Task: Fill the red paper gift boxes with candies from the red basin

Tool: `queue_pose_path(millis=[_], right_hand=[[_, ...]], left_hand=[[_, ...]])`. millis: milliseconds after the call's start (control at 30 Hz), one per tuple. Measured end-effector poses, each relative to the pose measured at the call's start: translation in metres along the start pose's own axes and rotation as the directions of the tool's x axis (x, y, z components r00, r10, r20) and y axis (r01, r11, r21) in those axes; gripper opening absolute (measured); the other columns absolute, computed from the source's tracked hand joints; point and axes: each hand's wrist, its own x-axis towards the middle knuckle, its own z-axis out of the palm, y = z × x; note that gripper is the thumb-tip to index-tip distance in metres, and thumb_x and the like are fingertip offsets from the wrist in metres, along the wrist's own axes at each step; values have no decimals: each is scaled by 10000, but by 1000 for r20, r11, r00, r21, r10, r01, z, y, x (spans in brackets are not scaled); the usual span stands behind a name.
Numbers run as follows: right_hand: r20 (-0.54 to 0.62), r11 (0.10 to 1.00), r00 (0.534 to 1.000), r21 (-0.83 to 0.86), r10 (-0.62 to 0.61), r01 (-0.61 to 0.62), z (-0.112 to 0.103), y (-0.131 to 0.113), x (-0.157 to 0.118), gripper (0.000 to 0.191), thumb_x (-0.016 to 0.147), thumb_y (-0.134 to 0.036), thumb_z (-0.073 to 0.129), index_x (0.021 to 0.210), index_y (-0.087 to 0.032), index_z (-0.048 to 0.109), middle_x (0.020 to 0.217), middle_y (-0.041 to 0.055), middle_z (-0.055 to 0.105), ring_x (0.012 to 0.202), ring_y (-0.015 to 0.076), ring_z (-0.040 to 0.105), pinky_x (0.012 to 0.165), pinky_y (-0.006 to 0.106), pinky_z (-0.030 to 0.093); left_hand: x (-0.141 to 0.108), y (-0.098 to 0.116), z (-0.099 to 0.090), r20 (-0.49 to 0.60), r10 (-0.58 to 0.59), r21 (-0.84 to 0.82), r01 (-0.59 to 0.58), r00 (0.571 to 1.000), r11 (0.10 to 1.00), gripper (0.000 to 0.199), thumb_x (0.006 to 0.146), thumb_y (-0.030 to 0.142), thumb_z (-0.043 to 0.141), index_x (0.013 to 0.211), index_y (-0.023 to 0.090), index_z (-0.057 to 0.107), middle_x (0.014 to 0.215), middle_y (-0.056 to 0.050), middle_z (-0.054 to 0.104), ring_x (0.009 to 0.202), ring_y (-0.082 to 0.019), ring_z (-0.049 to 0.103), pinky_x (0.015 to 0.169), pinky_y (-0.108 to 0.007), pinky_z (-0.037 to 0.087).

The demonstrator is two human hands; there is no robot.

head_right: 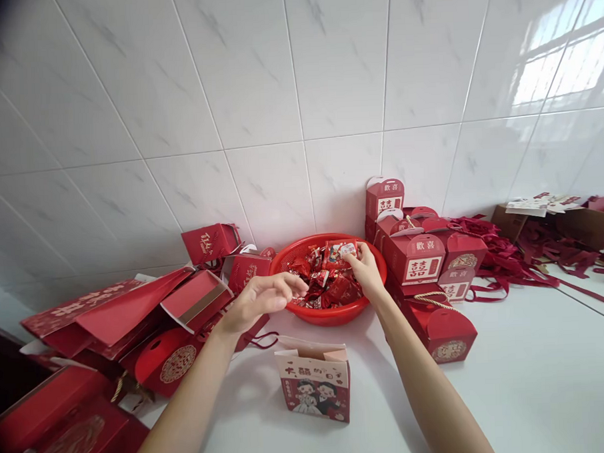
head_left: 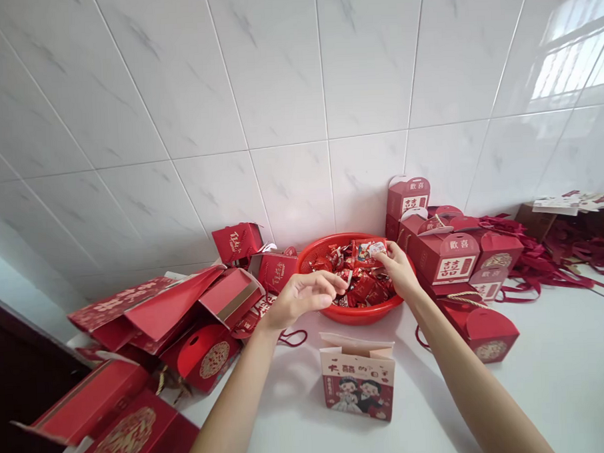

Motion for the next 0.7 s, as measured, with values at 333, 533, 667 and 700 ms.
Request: queue_pose_path(millis=[333, 533, 667, 700], right_hand=[[362, 951, 901, -98, -241, 293, -10, -77, -48, 340, 792, -379, 775, 1079, -247, 649, 997, 18, 743, 856, 186, 703, 753, 307, 588], [435, 898, 836, -123, -334, 422, -17, -101, -72, 306, 829, -321, 774, 1107, -258, 661, 1002, 25, 733, 883, 182, 704, 759, 290, 604], [548, 845, 787, -245, -284, 475, -18, -108, -81, 288, 844, -328, 752, 1094, -234, 646, 999, 44, 712, 871, 193, 693, 735, 295, 600], [585, 818, 764, -277, -273, 504, -18, -109, -83, 272, 851, -328, 741, 1088, -231, 648, 1011, 48, 708, 888, 199, 692, 751, 298, 598]], left_hand=[[-19, 38, 11, 345, -183, 407, 29, 921, 913, 234, 835, 268, 753, 1064, 230, 784, 1176, -90, 726, 1083, -223, 681, 992, -346, 499], [-17, 34, 17, 261, -158, 404, 41, 952, 914, 178, 885, 114, 586, 918, 162, 754, 994, -76, 753, 915, -174, 697, 792, -260, 535], [-12, 21, 19, 77, -141, 520, 81, 987, 850, 269, 842, 57, 547, 892, 186, 778, 946, -36, 766, 901, -163, 696, 823, -258, 516], [-10, 19, 20, 43, -145, 539, 99, 989, 836, 254, 842, 83, 571, 921, 199, 783, 963, -30, 769, 920, -173, 697, 840, -267, 516]])
